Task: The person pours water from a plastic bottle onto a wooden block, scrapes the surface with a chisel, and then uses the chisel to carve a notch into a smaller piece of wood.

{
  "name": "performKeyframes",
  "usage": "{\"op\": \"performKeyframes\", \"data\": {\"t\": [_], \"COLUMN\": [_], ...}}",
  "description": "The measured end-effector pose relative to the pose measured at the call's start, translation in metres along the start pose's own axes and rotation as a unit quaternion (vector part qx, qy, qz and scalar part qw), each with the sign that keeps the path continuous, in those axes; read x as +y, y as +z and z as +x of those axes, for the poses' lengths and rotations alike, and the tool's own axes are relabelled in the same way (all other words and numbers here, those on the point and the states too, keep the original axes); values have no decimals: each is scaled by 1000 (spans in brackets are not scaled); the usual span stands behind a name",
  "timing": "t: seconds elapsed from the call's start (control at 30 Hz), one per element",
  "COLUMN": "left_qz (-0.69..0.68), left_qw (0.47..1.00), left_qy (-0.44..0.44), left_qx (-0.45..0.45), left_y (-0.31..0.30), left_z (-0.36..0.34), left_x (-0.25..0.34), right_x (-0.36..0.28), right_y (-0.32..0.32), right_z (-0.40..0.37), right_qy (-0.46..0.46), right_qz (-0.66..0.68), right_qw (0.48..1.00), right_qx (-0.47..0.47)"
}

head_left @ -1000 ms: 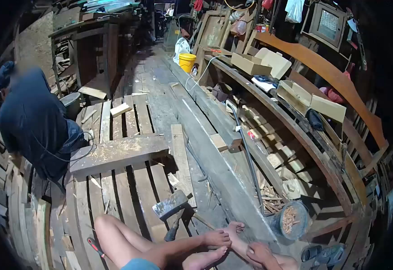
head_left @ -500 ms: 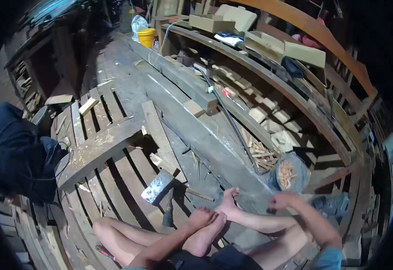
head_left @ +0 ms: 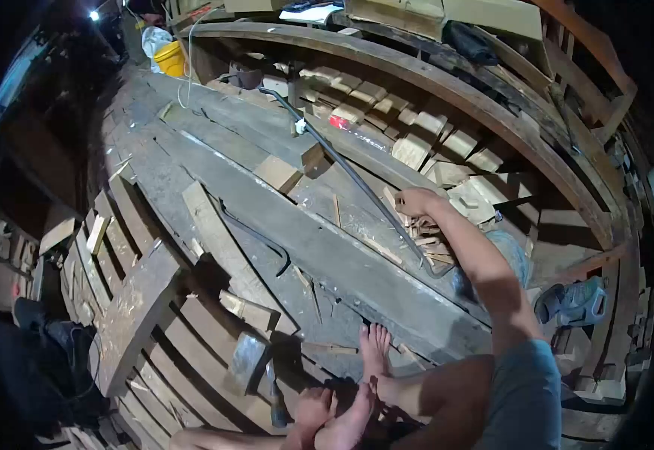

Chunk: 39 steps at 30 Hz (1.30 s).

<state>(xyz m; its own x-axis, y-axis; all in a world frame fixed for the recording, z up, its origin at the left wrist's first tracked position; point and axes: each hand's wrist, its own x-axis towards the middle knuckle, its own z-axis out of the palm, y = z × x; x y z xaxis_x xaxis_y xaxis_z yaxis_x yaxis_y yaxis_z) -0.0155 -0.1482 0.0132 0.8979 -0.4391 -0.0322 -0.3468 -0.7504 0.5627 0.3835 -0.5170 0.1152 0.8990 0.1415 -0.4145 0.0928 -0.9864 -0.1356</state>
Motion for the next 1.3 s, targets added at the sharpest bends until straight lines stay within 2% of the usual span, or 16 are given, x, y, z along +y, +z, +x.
{"op": "performKeyframes", "data": {"t": [0.03, 0.1, 0.17, 0.2, 0.23, 0.3, 0.37, 0.6, 0.67, 0.77, 0.83, 0.9, 1.1, 1.17, 1.2, 1.3], "left_qz": [-4, -2, -24, -31, -37, -48, -40, 73, 52, 19, 8, 2, -3, -4, -9, -27], "left_qw": [1000, 1000, 999, 997, 991, 989, 991, 996, 997, 997, 997, 997, 997, 998, 998, 997], "left_qy": [-15, -3, -25, -37, -50, -50, -47, -12, -18, -27, -27, -27, -20, -16, -13, -10], "left_qx": [-17, 3, -21, -67, -115, -129, -118, -56, -61, -70, -74, -75, -72, -69, -68, -70], "left_y": [3, 11, 9, 17, 20, 10, 10, 138, 129, 109, 104, 102, 111, 115, 113, 95], "left_z": [-2, -5, -7, -22, -32, -21, 4, 178, 177, 152, 147, 146, 155, 160, 159, 145], "left_x": [-2, -6, -4, -9, -15, -13, -9, 40, 42, 38, 35, 34, 36, 38, 39, 31], "right_x": [8, 23, 60, 64, 69, 82, 83, 101, 84, 96, 103, 109, 100, 102, 99, 89], "right_y": [0, 2, 35, 34, 30, 36, 23, 40, 24, 35, 44, 47, 39, 44, 40, 35], "right_z": [21, 58, 117, 131, 144, 180, 209, 294, 282, 297, 298, 295, 269, 267, 256, 245], "right_qy": [5, 74, 72, 68, 96, 110, 195, 180, 218, 187, 173, 169, 181, 198, 141, 150], "right_qz": [5, 151, 202, 229, 199, 211, 217, 277, 268, 269, 228, 324, 422, 473, 534, 609], "right_qw": [1000, 983, 947, 935, 943, 913, 906, 915, 919, 926, 928, 889, 807, 723, 706, 656], "right_qx": [-7, 74, 238, 262, 250, 332, 306, 230, 188, 189, 240, 275, 371, 462, 444, 420]}}
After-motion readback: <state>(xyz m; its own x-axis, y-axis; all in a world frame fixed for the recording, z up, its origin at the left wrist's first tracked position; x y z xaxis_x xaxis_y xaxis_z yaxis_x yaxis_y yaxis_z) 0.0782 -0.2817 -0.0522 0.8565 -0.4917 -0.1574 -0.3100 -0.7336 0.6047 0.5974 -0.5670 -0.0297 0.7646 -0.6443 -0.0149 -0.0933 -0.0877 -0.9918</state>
